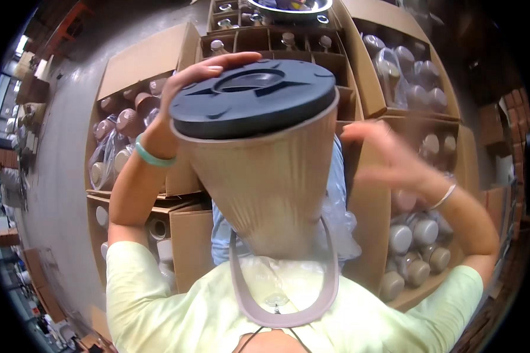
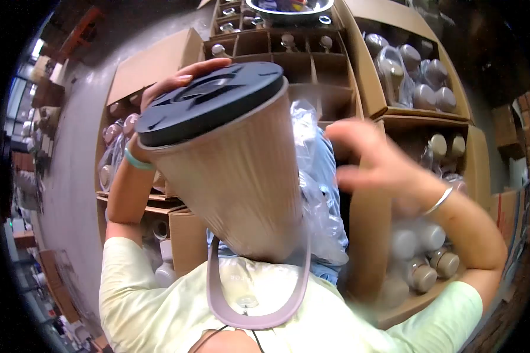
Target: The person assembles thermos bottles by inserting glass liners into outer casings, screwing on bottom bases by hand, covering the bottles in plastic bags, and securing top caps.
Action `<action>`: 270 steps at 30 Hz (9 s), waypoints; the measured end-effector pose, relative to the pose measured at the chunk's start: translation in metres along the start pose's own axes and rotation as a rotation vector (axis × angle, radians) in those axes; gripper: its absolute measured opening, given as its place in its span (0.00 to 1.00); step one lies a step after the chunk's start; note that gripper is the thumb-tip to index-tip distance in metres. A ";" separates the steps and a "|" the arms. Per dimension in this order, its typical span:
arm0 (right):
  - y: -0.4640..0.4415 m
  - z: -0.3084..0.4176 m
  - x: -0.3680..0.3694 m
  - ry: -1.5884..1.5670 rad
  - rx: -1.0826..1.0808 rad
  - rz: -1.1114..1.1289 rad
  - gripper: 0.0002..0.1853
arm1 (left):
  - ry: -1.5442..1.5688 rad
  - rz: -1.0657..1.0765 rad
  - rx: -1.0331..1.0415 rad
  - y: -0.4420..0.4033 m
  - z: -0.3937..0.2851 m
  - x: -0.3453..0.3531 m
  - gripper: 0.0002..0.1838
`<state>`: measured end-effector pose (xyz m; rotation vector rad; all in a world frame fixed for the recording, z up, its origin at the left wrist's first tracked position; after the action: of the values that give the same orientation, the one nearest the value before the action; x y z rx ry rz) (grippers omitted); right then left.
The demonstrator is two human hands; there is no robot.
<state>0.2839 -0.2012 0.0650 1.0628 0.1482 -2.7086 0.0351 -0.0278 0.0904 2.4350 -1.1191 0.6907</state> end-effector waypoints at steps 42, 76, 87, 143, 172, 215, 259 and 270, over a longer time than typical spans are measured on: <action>-0.072 0.002 -0.039 -0.412 -0.361 -0.238 0.04 | -0.917 0.101 0.717 0.042 0.015 -0.017 0.22; 0.086 0.021 0.185 0.116 -0.359 -0.214 0.15 | -1.362 -0.011 0.877 0.210 0.235 -0.009 0.64; 0.053 0.088 0.010 -0.429 -0.063 -0.533 0.07 | -0.819 -0.024 0.281 0.114 0.020 0.127 0.57; 0.299 -0.404 -0.066 -0.052 1.097 -0.849 0.21 | -0.005 -0.253 -0.192 0.013 0.193 0.016 0.39; -0.039 -0.026 0.101 -1.099 0.014 -0.633 0.32 | -0.001 -0.554 0.453 0.086 0.132 -0.100 0.32; -0.148 0.013 0.007 -0.254 -0.666 -0.369 0.19 | -0.804 -0.078 1.101 0.004 -0.052 0.069 0.26; -0.083 -0.088 0.102 -0.457 0.053 -0.372 0.24 | -1.315 -0.122 0.878 0.008 -0.028 0.026 0.21; 0.122 0.000 0.211 0.453 -0.492 0.491 0.19 | -0.761 -0.193 0.715 -0.004 0.011 -0.029 0.16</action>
<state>0.1642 -0.3563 -0.0796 1.3147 0.5198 -1.8371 0.0247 -0.0140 0.0640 3.5376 -0.9350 0.0612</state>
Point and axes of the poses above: each hand's wrist, its own y-axis away from the middle knuckle, its own x-axis out of the palm, z = x × y, the point moved 6 cm from there along -y, towards the middle knuckle, and after that the axes turned 9 degrees about -z, right-handed, at the moved point
